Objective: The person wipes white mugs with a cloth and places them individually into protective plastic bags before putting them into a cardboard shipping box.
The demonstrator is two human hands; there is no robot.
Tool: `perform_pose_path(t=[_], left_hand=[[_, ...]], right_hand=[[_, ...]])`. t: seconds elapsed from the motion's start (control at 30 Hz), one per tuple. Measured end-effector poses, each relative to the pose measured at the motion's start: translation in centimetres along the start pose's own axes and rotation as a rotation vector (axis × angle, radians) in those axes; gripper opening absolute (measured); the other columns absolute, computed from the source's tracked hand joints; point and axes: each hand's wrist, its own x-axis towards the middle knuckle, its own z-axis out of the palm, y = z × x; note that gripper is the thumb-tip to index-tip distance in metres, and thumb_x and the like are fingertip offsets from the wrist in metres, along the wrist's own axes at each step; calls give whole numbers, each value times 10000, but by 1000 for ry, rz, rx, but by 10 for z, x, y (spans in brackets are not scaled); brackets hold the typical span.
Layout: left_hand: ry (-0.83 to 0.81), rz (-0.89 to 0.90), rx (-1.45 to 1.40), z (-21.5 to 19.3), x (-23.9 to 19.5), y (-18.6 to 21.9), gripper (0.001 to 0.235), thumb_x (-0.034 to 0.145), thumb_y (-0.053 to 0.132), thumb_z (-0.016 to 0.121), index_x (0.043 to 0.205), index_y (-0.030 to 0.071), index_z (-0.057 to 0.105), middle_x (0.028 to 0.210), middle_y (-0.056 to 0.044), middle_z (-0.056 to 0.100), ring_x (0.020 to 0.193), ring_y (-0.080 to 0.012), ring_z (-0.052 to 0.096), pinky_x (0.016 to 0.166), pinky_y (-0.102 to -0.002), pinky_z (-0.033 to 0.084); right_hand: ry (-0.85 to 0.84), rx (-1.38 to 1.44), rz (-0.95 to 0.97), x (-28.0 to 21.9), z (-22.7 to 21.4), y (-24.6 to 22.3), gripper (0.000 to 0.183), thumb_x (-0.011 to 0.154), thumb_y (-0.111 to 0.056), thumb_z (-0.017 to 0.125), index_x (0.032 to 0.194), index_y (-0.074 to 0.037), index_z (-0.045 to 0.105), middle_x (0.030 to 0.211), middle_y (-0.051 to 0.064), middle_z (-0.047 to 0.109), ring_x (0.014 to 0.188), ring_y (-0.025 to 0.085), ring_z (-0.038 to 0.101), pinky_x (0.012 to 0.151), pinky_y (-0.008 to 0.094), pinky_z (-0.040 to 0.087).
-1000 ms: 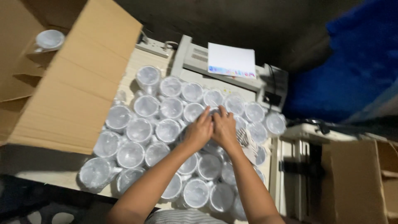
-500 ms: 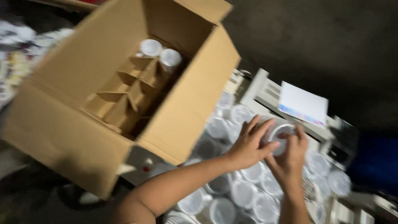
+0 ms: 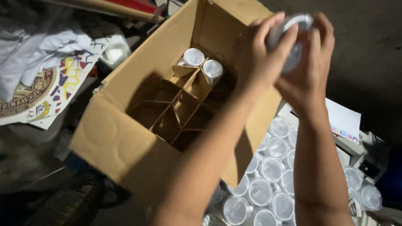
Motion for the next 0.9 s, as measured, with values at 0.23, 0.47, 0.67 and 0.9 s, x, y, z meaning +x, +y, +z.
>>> perform_pose_path(t=[0.23, 0.47, 0.67, 0.9], left_hand=[[-297, -388, -580, -8, 67, -124, 529, 866, 352, 793, 1238, -6, 681, 1102, -126, 731, 994, -212, 700, 861, -349, 586], [-580, -703, -395, -102, 106, -148, 451, 881, 337, 693, 1222, 42, 698, 1097, -94, 755, 983, -204, 741, 828, -355, 624], [-734, -965, -260, -139, 115, -168, 437, 886, 321, 643, 1243, 70, 659, 1069, -86, 746, 935, -210, 749, 790, -377, 633], [-705, -1034, -205, -133, 84, -218, 723, 868, 576, 656, 1391, 79, 596, 1381, -144, 636, 1272, -270, 610, 1026, -420, 487]], right_hand=[[-71, 24, 117, 27, 86, 18, 690, 851, -208, 955, 1346, 24, 534, 1511, 256, 417, 1406, 417, 455, 1203, 517, 449], [-399, 219, 107, 47, 146, 27, 981, 774, -328, 962, 1465, 49, 379, 1467, 285, 448, 1342, 405, 507, 1155, 501, 443], [-776, 246, 275, 64, 170, 10, 1226, 621, -435, 967, 1516, -50, 224, 1512, 252, 434, 1391, 403, 473, 1132, 493, 427], [-1093, 23, 572, 65, 206, 27, 1296, 673, -634, 851, 1657, -197, 129, 1629, 345, 167, 1446, 503, 342, 1145, 519, 420]])
